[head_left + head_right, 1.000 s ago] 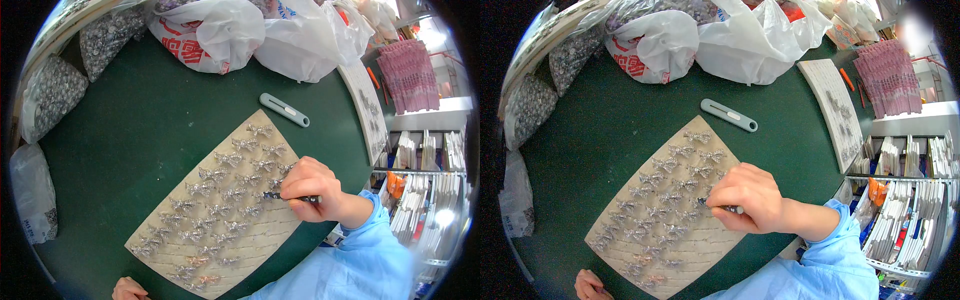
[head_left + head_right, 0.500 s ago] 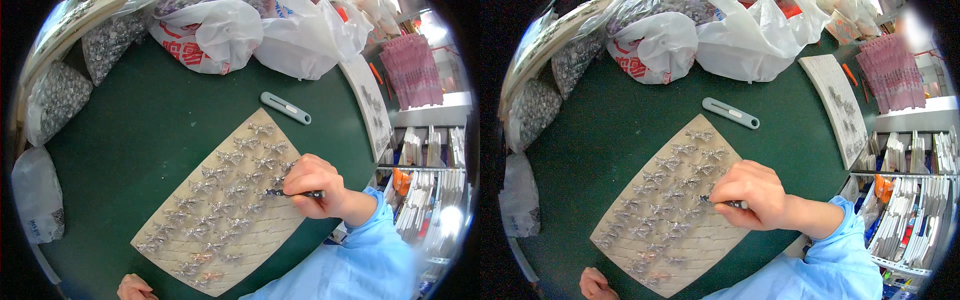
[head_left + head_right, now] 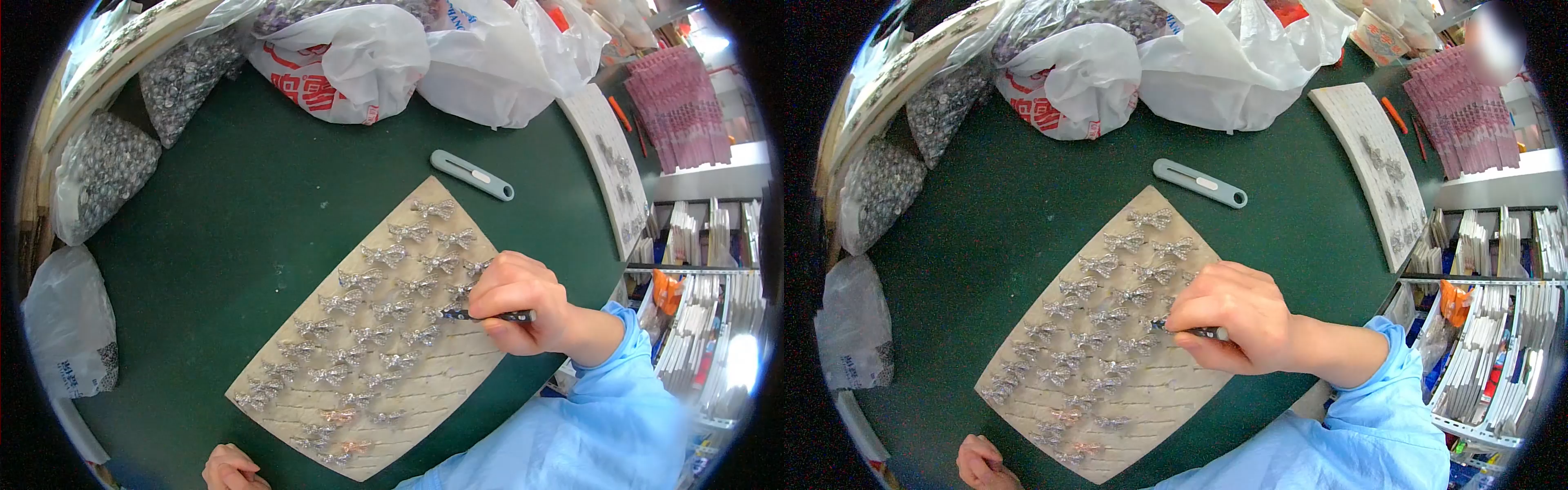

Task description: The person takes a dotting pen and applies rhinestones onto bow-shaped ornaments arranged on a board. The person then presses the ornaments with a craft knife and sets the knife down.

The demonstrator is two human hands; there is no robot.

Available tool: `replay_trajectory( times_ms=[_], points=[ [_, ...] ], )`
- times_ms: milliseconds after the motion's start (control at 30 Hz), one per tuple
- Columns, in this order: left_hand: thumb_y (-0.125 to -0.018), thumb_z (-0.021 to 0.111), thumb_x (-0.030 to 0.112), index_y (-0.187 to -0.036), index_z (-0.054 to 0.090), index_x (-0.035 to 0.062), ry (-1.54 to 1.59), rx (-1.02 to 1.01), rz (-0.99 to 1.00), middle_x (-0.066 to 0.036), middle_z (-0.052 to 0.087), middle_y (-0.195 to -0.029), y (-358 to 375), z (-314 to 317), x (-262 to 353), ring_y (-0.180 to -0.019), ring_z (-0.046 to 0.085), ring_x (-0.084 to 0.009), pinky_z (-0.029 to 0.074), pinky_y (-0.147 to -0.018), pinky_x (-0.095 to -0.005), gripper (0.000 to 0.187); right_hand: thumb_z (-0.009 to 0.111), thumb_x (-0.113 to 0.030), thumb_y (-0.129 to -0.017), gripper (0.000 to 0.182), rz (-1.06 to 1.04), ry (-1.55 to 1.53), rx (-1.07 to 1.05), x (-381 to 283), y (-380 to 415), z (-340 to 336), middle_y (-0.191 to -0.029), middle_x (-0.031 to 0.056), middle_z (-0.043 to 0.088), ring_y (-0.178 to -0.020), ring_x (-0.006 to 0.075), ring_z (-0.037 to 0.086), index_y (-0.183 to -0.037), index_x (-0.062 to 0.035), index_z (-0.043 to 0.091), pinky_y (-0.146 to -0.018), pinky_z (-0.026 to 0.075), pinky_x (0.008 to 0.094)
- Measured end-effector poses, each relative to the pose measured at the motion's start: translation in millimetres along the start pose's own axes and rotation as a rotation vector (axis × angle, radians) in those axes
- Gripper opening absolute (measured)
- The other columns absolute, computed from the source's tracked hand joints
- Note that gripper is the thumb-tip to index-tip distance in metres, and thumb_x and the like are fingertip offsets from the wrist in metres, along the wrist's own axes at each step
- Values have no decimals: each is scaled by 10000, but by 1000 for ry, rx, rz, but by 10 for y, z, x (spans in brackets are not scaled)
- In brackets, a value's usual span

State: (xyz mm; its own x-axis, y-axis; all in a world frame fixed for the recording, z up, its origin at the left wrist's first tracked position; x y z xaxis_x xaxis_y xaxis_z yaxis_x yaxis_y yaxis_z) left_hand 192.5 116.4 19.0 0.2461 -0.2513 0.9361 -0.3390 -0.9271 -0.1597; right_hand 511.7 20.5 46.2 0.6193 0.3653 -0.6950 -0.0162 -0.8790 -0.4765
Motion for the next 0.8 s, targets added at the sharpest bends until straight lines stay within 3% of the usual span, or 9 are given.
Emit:
replay_trajectory(
  times_ms=[333,433,800],
  points=[
    [-837,406,60,-556,454,-18,-13,3,7,-35,349,-480,-16,15,20,-417,274,-88,183,-422,-249,296,575,-92,-830,98,17,-22,-10,18,7,6,-756,69,605,-604,188,572,-912,-49,540,-542,414,293],
    [-835,409,61,-556,456,-17,-10,13,-2,-36,350,-477,-11,10,14,-411,272,-89,180,-417,-247,293,659,-57,-752,192,40,-19,-18,29,10,1,-774,58,614,-634,204,586,-912,-65,554,-555,445,300],
    [-828,406,69,-555,460,-14,-25,15,-12,-45,356,-477,-7,0,0,-402,279,-96,174,-404,-248,290,656,-44,-743,202,31,-15,-5,23,14,-7,-775,58,616,-633,197,588,-919,-59,558,-560,446,297]
  ],
)
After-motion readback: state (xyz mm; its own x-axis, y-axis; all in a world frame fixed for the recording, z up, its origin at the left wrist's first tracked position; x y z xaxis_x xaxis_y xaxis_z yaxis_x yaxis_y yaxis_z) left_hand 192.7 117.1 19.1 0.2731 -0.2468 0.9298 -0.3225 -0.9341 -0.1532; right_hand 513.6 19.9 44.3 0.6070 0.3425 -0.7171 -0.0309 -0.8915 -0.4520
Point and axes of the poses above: each hand's wrist, its own y-axis away from the middle knuckle, its own z-axis out of the palm, x = y × z, the point moved 9 cm from there along -y, towards the middle knuckle
